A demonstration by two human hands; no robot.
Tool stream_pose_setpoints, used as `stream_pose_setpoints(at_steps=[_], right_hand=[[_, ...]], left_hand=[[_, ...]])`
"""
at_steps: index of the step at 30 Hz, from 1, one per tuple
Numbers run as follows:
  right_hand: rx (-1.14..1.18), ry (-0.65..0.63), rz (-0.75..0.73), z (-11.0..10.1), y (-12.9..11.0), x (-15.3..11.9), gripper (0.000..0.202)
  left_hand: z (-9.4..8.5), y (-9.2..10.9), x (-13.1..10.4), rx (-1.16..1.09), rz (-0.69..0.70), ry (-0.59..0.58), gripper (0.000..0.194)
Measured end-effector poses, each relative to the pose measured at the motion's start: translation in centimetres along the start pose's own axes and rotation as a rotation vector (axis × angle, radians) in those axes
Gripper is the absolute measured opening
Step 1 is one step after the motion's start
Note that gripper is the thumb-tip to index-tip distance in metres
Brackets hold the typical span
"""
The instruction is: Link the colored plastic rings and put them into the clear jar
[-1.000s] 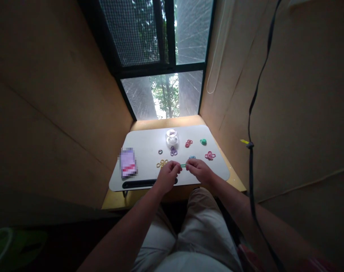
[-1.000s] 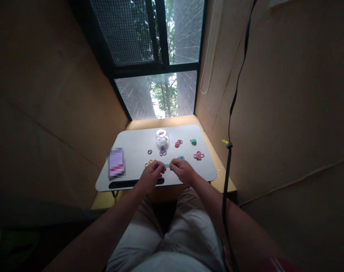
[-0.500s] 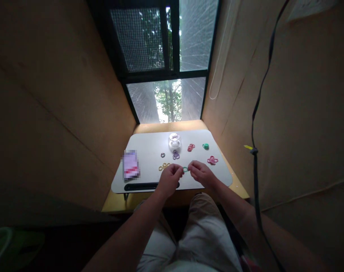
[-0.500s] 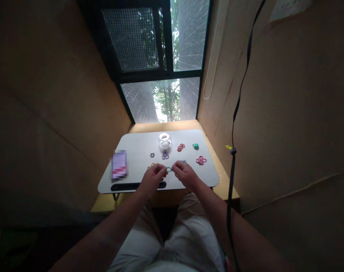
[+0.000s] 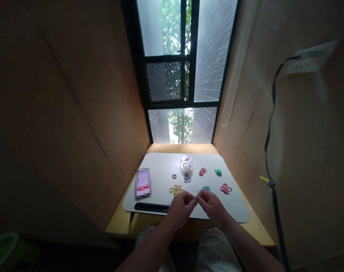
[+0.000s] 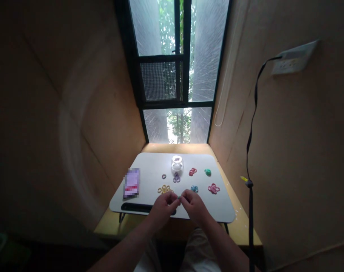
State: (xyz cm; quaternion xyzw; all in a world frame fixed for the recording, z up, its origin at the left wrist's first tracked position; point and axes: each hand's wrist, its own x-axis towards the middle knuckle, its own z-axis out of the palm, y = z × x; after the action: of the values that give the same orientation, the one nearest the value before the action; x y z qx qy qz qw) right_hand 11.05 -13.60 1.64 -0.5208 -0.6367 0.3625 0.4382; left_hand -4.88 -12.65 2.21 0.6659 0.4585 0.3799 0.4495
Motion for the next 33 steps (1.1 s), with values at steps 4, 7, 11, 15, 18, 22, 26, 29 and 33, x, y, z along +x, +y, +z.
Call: stream_pose_setpoints(at_steps=[4, 7, 11, 15, 18, 22, 26, 29, 33], right_hand=[[0.02, 0.019, -0.018, 0.4, 0.0, -0.2, 0.024], [0.063, 0.006, -0.035, 0.7, 0.4, -0.4, 0.024], [0.133, -0.055, -0.025, 1.1, 0.7, -0.9, 0.025], [0.14, -0.066, -0.038, 1.6, 0.2, -1.5, 0.023], [0.179, -0.061, -0.022, 2.0, 0.0, -1.8, 0.023], [0.245, -0.013, 0.019, 2.4, 0.1, -1.9, 0.025], [0.26, 0.044, 0.029, 2.8, 1.1, -1.7, 0.025], [0.28, 0.052, 0.031, 3.0, 2.3, -1.6, 0.027], [0.263, 0.049, 0.007, 3.1, 3.8, -1.8, 0.028]], left_hand=[[-0.3, 0.2, -0.3, 0.04, 0.001, 0.019, 0.023], [-0.7, 0.4, -0.8, 0.062, 0.015, 0.029, 0.018], [-0.8, 0.0, -1.6, 0.082, 0.02, 0.057, 0.015], [-0.7, -0.7, -2.2, 0.103, 0.027, 0.054, 0.017], [-0.6, -1.1, -2.3, 0.104, 0.036, 0.057, 0.018], [-0.2, -1.4, -2.0, 0.089, 0.016, 0.049, 0.017], [0.4, -2.2, -1.4, 0.107, 0.015, 0.072, 0.019], [0.7, -3.0, -1.1, 0.124, 0.016, 0.068, 0.018], [1.2, -3.6, -1.2, 0.128, 0.029, 0.042, 0.016]])
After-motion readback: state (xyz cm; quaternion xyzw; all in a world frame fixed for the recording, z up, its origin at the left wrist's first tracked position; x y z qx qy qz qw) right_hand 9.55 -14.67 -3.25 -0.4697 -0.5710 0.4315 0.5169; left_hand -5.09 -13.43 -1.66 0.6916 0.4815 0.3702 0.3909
